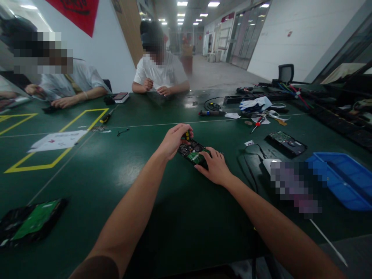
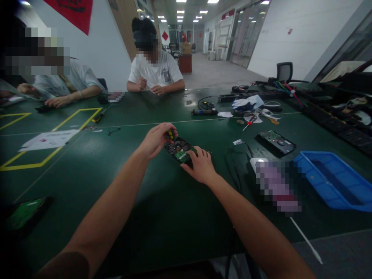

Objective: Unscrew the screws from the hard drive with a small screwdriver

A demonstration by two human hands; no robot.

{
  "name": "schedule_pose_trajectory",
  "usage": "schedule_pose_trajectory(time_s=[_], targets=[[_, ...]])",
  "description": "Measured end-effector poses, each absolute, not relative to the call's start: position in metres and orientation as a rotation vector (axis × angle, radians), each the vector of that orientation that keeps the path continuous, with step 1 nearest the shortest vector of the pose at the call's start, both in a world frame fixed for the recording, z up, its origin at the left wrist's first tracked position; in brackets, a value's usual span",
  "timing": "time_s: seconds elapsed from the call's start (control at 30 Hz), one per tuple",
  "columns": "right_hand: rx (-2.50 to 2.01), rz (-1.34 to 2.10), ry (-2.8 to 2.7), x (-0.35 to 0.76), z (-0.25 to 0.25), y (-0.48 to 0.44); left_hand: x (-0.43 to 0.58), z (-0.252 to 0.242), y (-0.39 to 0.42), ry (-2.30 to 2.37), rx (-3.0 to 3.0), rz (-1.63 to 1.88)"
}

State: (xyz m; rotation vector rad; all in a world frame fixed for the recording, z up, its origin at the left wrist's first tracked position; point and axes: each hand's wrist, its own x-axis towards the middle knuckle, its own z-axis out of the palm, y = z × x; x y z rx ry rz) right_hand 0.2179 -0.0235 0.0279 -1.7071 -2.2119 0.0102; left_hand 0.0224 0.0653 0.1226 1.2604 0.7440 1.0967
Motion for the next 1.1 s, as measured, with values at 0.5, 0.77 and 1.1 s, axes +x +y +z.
schedule_pose_trajectory(time_s=[0.5, 0.77, 1.1], targets=[[-1.710, -0.007, -2.203, 0.2177, 0.0250, -0.0227, 0.0197, 0.1277, 0.0608, 0.808, 1.327, 1.038], [-1.706, -0.013, -2.191, 0.2171, 0.0261, -0.0241, 0.0203, 0.1268, 0.0610, 0.794, 1.267, 1.064], [-1.757, -0.067, -2.134, 0.2148, 0.0265, -0.0283, 0.0178, 0.1242, 0.0653, 0.840, 1.379, 1.112]])
